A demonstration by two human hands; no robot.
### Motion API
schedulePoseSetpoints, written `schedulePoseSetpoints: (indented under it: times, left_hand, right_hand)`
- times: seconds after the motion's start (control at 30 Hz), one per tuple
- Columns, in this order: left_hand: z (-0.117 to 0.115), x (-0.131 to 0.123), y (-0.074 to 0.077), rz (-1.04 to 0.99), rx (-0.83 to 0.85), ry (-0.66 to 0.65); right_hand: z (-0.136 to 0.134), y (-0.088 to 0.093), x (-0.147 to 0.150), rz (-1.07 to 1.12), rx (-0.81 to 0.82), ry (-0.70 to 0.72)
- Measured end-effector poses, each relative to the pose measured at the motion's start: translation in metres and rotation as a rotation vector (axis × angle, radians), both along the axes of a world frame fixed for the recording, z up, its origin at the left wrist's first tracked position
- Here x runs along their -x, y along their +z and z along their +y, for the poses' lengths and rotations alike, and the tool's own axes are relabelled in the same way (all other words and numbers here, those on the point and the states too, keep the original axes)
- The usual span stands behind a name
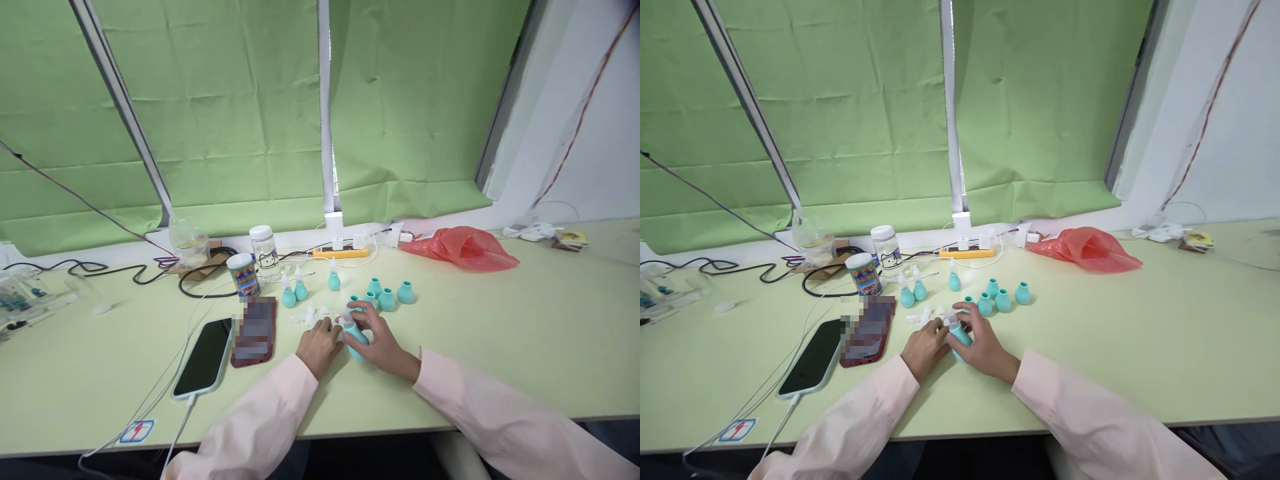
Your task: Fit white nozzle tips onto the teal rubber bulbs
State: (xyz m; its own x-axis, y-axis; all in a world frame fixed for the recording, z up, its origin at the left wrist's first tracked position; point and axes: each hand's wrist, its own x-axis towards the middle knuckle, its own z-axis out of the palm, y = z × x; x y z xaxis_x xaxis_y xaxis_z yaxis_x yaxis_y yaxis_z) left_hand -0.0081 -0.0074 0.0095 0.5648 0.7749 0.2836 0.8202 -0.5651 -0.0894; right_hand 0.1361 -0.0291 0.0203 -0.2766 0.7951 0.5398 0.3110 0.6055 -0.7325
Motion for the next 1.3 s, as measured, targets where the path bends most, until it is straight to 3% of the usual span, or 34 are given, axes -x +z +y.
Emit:
schedulePoseSetpoints:
  times: [0.3,0.57,0.73,0.87,1.07,1.3]
  left_hand:
    - [-0.003,0.005,0.007,-0.321,-0.190,0.019]
    - [-0.011,0.004,0.015,-0.748,-0.167,-0.158]
    - [-0.008,0.004,0.015,-0.915,-0.144,-0.344]
    - [-0.005,0.004,0.013,-0.953,-0.192,-0.436]
    - [-0.002,0.003,0.009,-0.929,-0.281,-0.469]
    - [0.001,0.006,0.003,-0.716,-0.464,-0.486]
  right_hand:
    - [0.009,-0.009,0.002,0.220,0.250,0.081]
    - [0.005,-0.005,0.004,0.228,0.257,0.092]
    - [0.006,-0.007,0.005,0.336,0.317,0.205]
    - [0.008,-0.007,0.003,0.421,0.366,0.255]
    - [0.007,-0.005,0.001,0.380,0.325,0.199]
    - [0.005,-0.005,0.002,0.333,0.303,0.117]
